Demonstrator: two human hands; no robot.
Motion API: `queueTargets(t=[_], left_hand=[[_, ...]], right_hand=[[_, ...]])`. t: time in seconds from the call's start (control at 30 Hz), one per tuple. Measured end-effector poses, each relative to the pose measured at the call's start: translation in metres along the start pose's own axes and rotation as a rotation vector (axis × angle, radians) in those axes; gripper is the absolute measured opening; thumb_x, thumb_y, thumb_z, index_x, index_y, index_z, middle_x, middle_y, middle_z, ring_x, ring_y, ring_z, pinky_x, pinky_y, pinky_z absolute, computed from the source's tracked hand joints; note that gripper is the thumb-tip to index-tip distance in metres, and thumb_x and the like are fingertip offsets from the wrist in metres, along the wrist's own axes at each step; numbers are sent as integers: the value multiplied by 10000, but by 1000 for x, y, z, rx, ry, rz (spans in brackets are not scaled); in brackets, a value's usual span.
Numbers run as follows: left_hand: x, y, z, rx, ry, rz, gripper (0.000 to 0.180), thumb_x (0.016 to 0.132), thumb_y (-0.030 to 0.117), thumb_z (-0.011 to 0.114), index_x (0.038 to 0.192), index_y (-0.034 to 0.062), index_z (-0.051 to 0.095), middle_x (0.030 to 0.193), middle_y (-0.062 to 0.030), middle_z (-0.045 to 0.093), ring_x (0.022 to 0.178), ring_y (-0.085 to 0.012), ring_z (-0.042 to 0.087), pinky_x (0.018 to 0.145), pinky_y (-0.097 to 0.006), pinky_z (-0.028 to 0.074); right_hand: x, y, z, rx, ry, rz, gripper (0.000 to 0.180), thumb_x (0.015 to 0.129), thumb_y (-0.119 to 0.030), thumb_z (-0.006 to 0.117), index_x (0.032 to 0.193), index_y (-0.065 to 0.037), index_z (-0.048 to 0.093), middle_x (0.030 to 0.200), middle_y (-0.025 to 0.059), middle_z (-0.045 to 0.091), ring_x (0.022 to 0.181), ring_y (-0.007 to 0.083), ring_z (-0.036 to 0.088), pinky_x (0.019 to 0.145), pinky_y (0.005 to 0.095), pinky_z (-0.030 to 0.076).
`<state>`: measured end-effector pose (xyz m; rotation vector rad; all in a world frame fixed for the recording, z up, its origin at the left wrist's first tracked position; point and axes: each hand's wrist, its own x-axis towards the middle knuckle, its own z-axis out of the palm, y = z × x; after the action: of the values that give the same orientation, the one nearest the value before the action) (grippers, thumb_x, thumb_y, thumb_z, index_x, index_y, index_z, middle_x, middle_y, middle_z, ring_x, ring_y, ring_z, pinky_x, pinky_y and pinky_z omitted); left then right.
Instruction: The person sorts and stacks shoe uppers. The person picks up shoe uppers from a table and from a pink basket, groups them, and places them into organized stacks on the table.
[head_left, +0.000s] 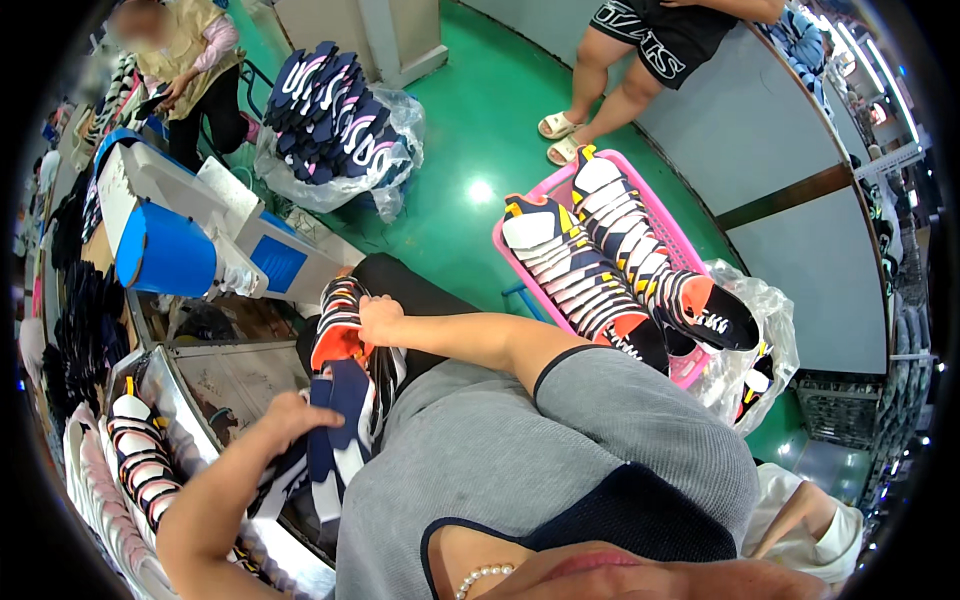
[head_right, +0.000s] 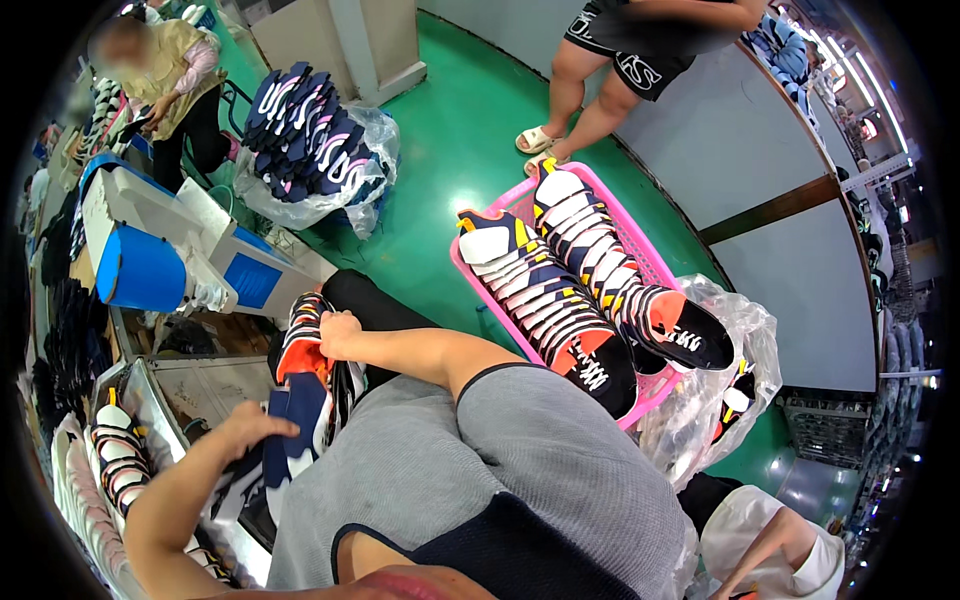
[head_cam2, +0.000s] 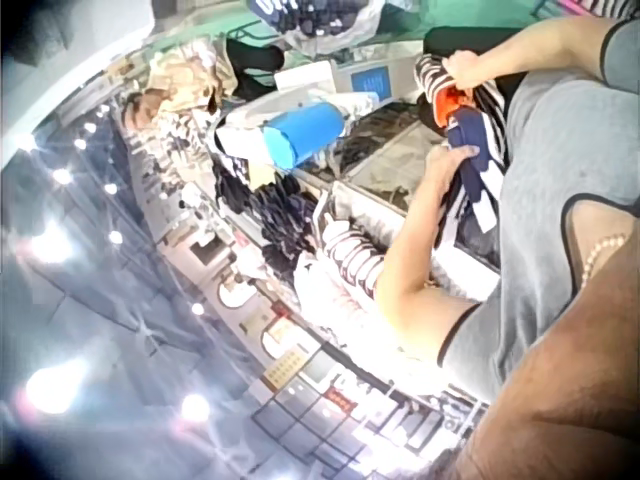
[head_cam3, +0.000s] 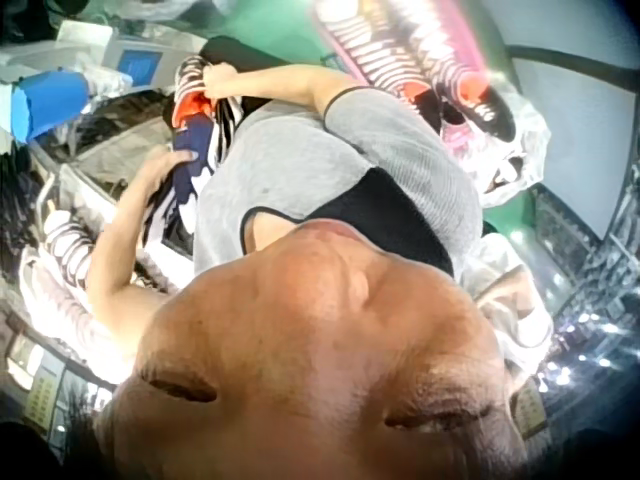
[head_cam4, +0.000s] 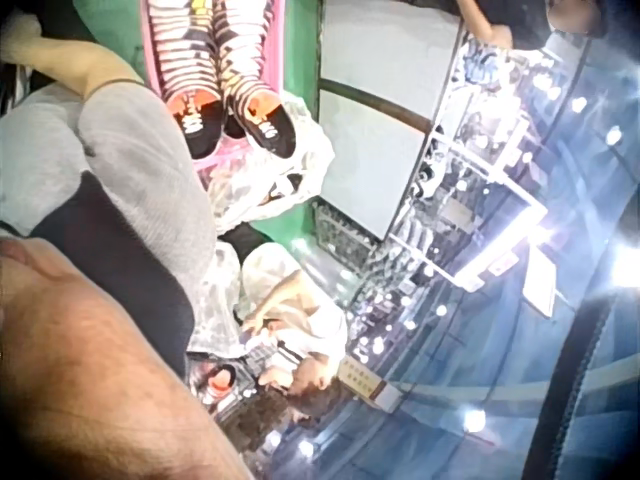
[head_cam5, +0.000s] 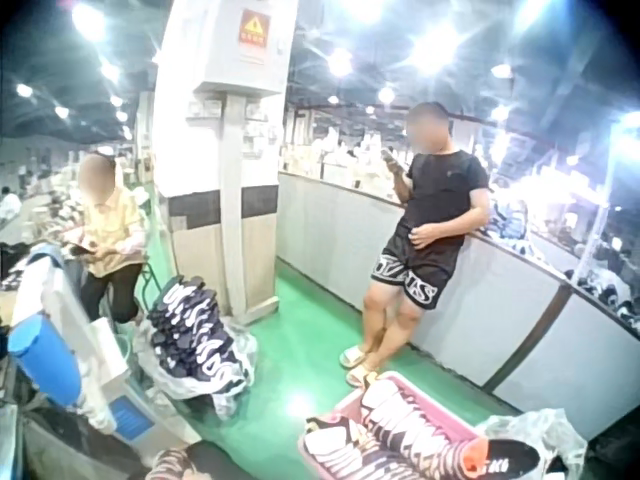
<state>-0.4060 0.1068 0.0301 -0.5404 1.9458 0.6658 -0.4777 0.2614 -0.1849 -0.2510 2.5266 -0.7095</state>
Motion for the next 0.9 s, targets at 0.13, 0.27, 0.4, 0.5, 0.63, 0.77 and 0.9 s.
queueTargets(t=[0.13,0.27,0.4,0.5,0.63,0.77,0.9], left_hand=[[20,19,-27,-134,-94,16,408,656,192,789,954,-60,669,883,-134,683,764,-218,659,694,-318,528],[-32,5,-43,-86,52,75,397,669,170,780,958,-75,660,866,-131,681,753,-206,658,711,-314,529],[-9,27,-49,216,176,-35,498,625,356,789,873,-64,689,849,-168,672,732,-241,645,667,-343,492],[42,12,-17,69,85,15,545,617,337,788,925,-93,657,895,-182,659,780,-252,642,711,-337,490],[73,21,20,-776,-16,11,442,705,103,721,1081,-92,596,974,-164,659,853,-228,653,787,-335,527],[115,34,82,-984,420,292,610,681,130,766,1143,-97,439,1023,-167,611,940,-234,623,831,-354,508],[144,59,109,-774,656,324,835,673,266,799,1180,-87,237,1180,-192,499,1051,-237,550,855,-305,455]], right_hand=[[9,9,12,-30,85,-5,543,706,-295,686,1095,43,516,1018,204,624,952,339,604,804,414,508],[0,-6,-6,-120,28,-29,425,749,-208,584,1079,47,504,1031,216,620,952,339,614,797,430,513],[24,12,-28,-24,-76,19,655,715,-448,721,1105,29,498,1107,199,608,1041,342,590,874,404,493],[26,17,-27,-18,-183,-121,729,686,-456,686,1135,83,488,1101,248,597,1030,364,595,886,397,484],[36,62,-17,380,-329,-268,851,715,-541,648,1204,124,441,1148,294,562,1079,359,574,933,358,444],[16,25,-72,688,-511,-7,1047,769,-750,465,1423,30,218,1386,259,382,1306,321,365,1040,397,338],[49,23,-37,412,-347,-133,987,768,-733,440,1436,-35,241,1416,272,335,1302,444,337,1069,452,286]])
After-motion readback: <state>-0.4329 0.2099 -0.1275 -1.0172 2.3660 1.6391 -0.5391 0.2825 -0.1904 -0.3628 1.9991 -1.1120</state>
